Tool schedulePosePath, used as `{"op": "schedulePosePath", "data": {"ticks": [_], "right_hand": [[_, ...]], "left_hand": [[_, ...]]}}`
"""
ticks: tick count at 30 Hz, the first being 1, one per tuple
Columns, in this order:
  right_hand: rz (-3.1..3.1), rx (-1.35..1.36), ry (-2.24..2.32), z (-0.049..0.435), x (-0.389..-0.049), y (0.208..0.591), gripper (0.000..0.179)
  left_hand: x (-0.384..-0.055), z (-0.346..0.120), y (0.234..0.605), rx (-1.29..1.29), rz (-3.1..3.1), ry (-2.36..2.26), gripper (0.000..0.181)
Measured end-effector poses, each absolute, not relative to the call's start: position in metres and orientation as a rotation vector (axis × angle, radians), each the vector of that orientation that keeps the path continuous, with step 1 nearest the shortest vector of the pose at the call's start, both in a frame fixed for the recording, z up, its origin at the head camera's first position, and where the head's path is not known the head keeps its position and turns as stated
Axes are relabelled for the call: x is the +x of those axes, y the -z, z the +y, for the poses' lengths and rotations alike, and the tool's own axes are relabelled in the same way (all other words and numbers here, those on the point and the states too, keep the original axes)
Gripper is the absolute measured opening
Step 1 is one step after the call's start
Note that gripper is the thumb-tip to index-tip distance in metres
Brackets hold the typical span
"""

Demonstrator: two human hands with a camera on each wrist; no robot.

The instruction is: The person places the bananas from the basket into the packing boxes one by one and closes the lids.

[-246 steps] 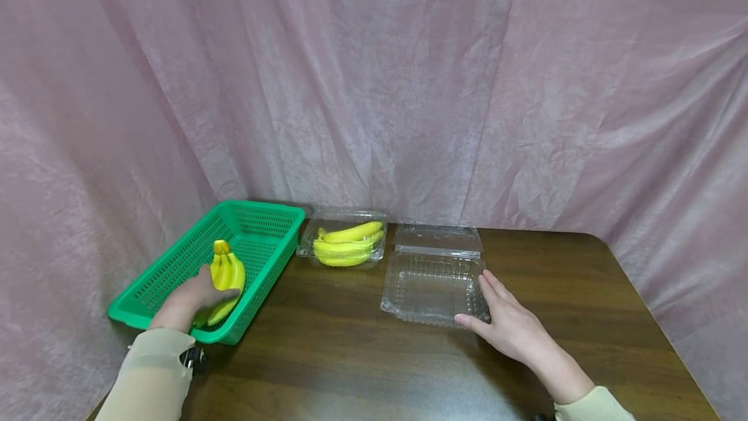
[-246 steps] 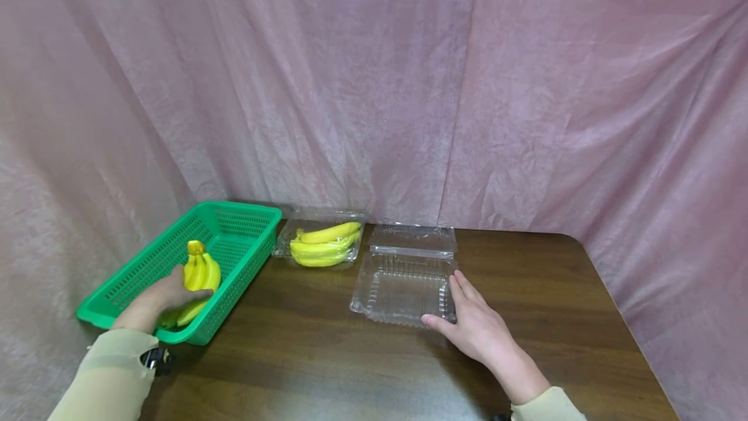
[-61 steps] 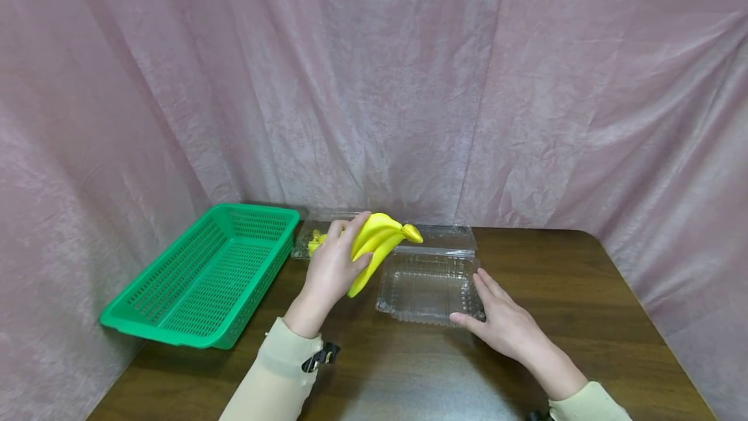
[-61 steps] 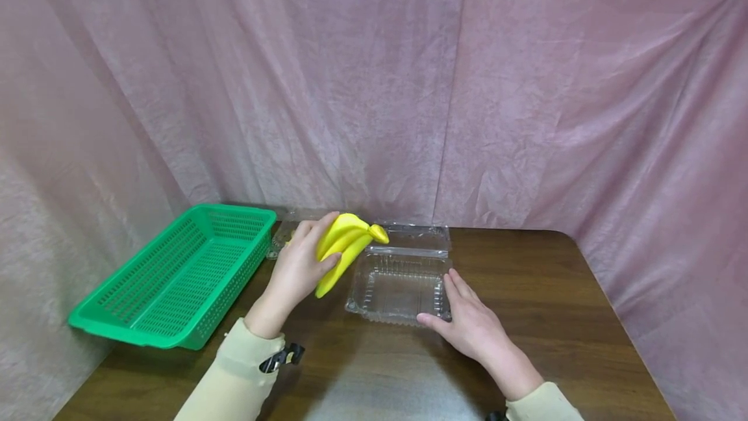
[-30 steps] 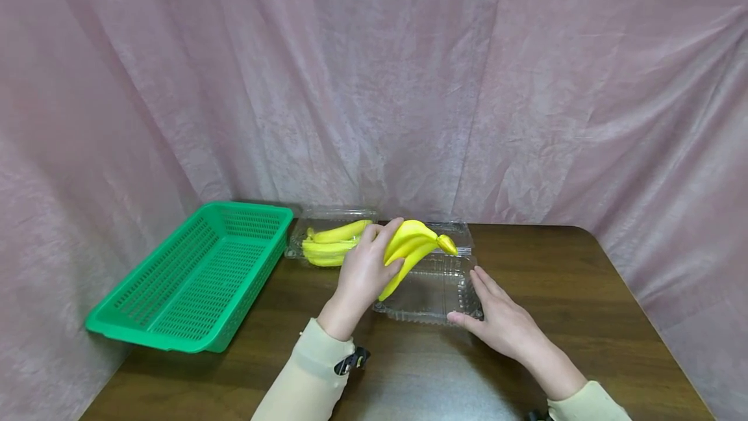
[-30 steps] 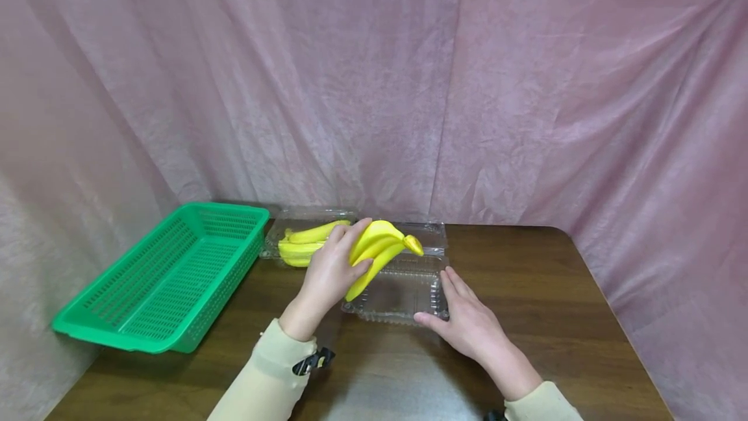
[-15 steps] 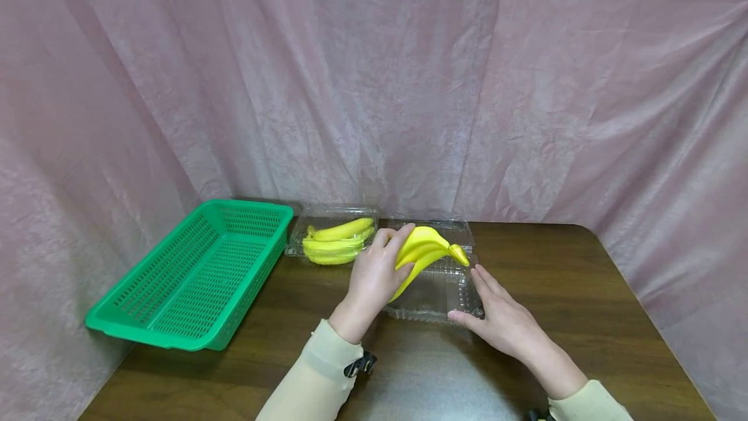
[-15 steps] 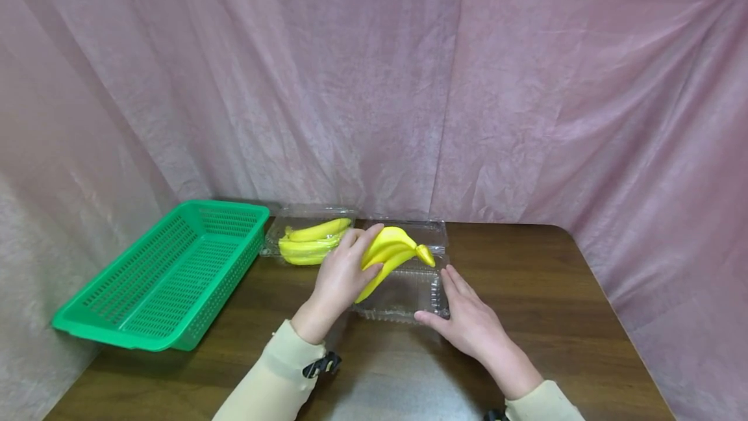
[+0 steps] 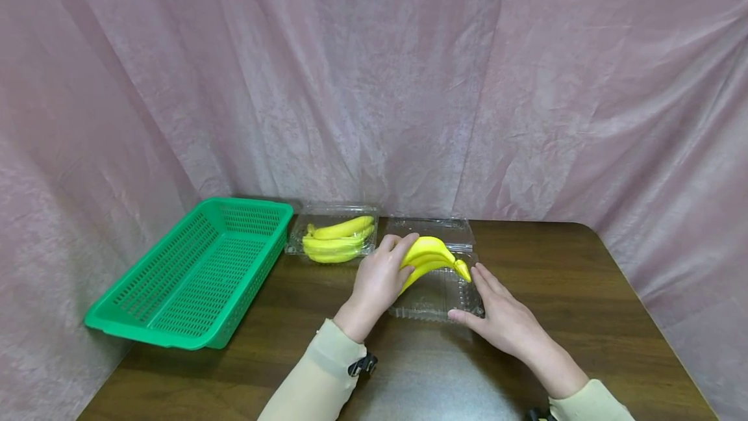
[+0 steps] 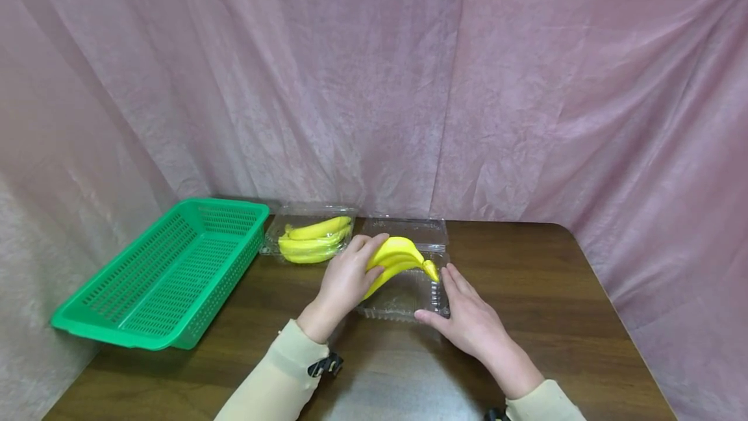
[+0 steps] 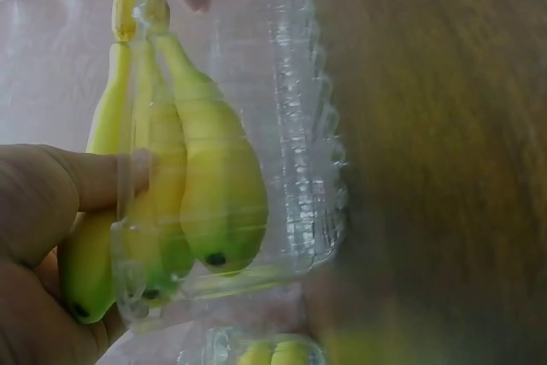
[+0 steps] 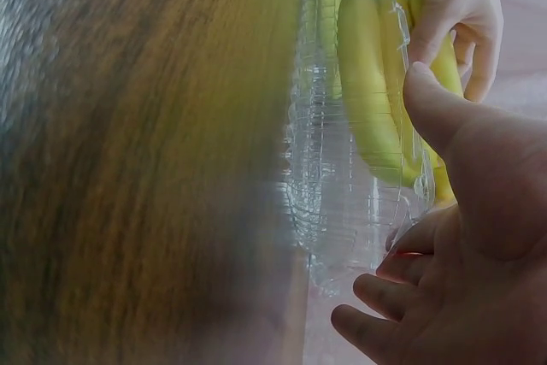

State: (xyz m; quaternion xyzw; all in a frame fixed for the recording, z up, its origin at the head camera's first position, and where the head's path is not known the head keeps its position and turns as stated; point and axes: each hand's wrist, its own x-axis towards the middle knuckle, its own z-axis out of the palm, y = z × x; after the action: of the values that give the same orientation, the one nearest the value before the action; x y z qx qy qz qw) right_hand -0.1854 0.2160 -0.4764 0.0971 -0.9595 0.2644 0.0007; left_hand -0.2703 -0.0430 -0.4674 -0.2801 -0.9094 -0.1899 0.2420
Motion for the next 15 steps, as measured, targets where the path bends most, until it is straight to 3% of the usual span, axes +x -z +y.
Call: {"op": "schedulePosePath", "data": {"ticks": [15], "right_hand": [[-3.022, 0.310, -0.838, 0.2155, -0.1867, 0.4776, 0.116]], "left_hand": [[-0.2680, -0.0364, 0.4752, -0.828, -2.496, 0.499, 0.065]]}}
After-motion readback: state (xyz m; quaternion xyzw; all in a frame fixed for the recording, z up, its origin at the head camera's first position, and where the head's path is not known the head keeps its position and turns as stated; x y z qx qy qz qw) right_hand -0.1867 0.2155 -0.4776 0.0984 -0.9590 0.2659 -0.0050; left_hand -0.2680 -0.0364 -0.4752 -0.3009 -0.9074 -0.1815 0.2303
